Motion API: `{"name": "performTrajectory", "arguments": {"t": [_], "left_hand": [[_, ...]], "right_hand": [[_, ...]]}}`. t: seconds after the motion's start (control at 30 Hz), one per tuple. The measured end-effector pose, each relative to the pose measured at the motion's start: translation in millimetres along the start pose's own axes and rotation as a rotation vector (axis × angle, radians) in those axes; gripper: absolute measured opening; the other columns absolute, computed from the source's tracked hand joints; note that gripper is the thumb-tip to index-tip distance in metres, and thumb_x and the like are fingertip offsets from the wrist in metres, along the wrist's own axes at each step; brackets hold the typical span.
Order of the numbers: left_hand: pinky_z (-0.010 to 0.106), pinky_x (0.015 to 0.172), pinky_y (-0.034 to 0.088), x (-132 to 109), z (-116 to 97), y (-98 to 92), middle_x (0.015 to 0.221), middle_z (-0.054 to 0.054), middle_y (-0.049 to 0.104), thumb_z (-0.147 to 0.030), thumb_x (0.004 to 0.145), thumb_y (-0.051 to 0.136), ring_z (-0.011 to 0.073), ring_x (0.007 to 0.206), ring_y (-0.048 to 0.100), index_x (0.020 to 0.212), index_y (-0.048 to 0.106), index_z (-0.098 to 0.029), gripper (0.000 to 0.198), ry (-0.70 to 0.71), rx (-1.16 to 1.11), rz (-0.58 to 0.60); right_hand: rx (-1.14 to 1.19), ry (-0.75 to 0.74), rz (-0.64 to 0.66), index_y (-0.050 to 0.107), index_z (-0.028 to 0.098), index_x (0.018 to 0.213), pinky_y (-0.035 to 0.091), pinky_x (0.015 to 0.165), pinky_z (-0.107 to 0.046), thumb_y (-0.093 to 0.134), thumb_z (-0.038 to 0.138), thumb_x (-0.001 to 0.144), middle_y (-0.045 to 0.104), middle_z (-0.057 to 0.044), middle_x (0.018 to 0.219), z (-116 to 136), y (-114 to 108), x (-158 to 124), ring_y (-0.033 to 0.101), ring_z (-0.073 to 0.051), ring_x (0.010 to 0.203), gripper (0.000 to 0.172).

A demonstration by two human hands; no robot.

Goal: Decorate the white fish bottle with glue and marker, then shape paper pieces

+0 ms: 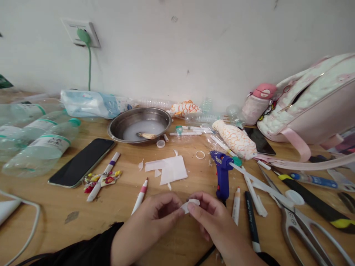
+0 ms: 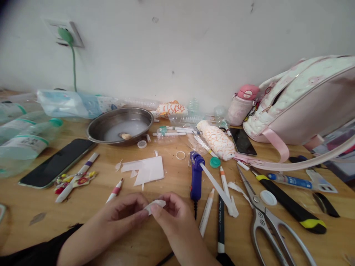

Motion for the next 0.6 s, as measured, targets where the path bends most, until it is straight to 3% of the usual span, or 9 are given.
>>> {"name": "performTrajectory", "arguments": {"t": [0.27,0.4,0.6], "left_hand": [[0.025,0.059,0.034,3.2,-1.8,-1.3,0.061,-0.005,0.043,-0.039,0.076,0.051,0.0129,0.061,0.042,0.065,0.053,-0.018,0.023,-0.035,-0.043,0.003],[0.024,0.059,0.037,5.2,-1.5,-2.6,0.067,-0.005,0.049,-0.033,0.074,0.055,0.0121,0.062,0.045,0.076,0.053,-0.020,0.013,0.036,-0.143,-0.027],[0.025,0.060,0.040,1.3,-3.8,-6.4,0.069,-0.002,0.054,-0.025,0.078,0.050,0.0135,0.065,0.050,0.074,0.056,-0.019,0.009,0.132,0.126,-0.083]], "right_hand": [[0.038,-0.009,0.011,0.057,0.017,0.077,0.023,0.034,-0.017,0.064,0.052,0.066,0.041,0.007,0.055,2.0,-4.6,1.7,0.029,-0.002,0.037,0.038],[0.061,0.044,0.034,0.057,0.016,0.077,0.022,0.034,-0.016,0.064,0.053,0.066,0.040,0.008,0.051,0.1,-2.4,0.6,0.028,-0.002,0.036,0.039],[0.064,0.055,-0.014,0.058,0.016,0.076,0.024,0.035,-0.016,0.067,0.052,0.063,0.043,0.007,0.053,1.1,-3.2,0.8,0.031,-0.003,0.038,0.039]]}}
Point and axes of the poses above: each hand's wrist, its own x-axis towards the middle knuckle, its own y-axis out of the palm, z = x × y, the point moved 6 cm from there along x, towards the middle knuckle
